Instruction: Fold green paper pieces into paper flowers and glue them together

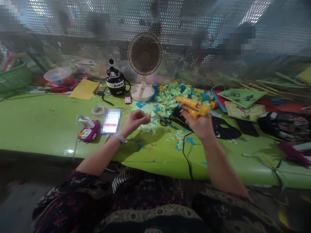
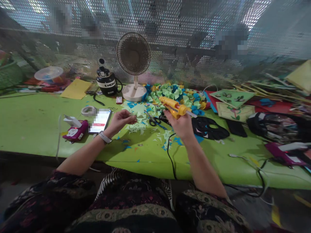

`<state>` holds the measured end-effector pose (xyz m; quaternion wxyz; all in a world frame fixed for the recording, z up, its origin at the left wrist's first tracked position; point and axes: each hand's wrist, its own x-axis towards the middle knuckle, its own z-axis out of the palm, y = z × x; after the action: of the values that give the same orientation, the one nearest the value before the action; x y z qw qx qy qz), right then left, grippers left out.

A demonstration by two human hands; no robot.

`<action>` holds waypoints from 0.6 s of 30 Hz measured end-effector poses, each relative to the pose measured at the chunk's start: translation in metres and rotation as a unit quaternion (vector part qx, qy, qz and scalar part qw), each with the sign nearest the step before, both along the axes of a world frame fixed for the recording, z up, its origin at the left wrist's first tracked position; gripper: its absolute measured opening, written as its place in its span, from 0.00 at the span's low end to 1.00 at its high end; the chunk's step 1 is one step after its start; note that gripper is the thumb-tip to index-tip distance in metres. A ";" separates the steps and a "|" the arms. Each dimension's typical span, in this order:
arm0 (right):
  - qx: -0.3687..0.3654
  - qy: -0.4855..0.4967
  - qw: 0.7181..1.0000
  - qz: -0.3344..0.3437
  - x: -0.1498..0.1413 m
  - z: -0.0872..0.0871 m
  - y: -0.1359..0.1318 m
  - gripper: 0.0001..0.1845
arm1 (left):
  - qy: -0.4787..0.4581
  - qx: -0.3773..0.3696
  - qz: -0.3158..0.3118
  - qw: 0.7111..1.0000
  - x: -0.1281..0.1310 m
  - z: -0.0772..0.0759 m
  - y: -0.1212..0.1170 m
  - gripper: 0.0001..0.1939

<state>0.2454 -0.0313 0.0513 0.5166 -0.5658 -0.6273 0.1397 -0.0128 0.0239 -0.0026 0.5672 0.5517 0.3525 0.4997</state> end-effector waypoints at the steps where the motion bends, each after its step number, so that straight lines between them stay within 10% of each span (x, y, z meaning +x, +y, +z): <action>1: 0.006 -0.013 1.000 -0.018 0.009 0.002 -0.002 0.22 | 0.002 -0.005 -0.002 1.000 0.000 0.001 0.000 0.25; 8: -0.062 -0.208 0.936 -0.279 0.110 -0.014 -0.022 0.26 | 0.003 -0.008 -0.002 1.000 0.000 0.000 -0.001 0.24; 18: -0.226 -0.255 0.898 -0.279 0.206 -0.068 -0.017 0.47 | 0.010 -0.020 0.009 1.000 -0.001 -0.004 0.004 0.20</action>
<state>0.4515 -0.0484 -0.0165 0.2149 -0.8350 -0.5060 -0.0213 -0.0140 0.0276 -0.0067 0.5700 0.5423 0.3730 0.4918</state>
